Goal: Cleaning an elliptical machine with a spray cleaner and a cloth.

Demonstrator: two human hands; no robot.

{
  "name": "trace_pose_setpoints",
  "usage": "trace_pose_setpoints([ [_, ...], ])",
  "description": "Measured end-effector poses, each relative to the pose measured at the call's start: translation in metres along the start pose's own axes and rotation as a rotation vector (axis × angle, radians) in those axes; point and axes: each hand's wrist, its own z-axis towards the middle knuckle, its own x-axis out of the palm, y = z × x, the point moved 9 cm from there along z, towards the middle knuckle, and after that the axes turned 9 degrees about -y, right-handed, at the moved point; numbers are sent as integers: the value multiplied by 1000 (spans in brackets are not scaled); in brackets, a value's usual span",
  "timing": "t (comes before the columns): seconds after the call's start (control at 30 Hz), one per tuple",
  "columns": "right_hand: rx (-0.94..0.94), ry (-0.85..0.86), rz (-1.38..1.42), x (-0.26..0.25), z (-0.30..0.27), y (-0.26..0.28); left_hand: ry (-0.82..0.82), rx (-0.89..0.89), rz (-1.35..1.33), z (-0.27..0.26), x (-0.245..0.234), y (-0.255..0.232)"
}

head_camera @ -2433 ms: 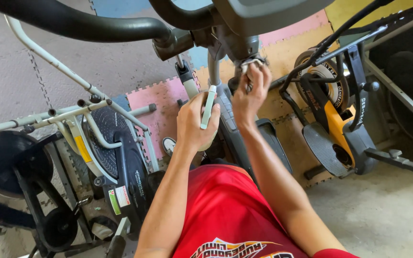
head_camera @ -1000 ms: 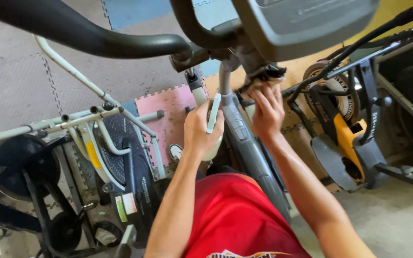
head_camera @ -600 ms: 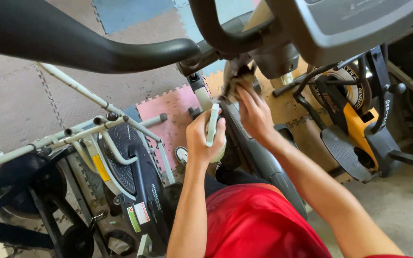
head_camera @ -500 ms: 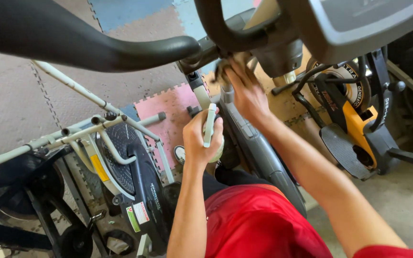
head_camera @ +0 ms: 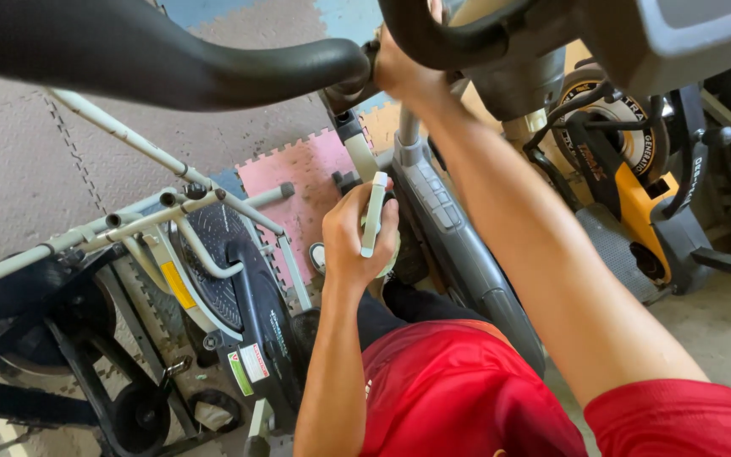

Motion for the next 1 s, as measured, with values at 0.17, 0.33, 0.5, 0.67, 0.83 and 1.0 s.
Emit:
trace_pose_setpoints([
  [0.17, 155, 223, 167, 15, -9, -12, -7, 62, 14, 0, -3, -9],
  [0.33, 15, 283, -25, 17, -58, -18, 1, 17, -2, 2, -2, -9],
  [0.5, -317, 386, -495, -1, -122, -23, -23, 0, -4, 2, -5, -9],
  [0.67, -521, 573, -817, 11, -188, -82, -57, 4, 2, 2, -7, -10],
  [0.83, -330, 507, -246, -56, -148, -51, -37, 57, 61, -6, 0, -10],
  [1.0, -161, 378, 82, -71, -141, -31, -43, 76, 9, -7, 18, -13],
])
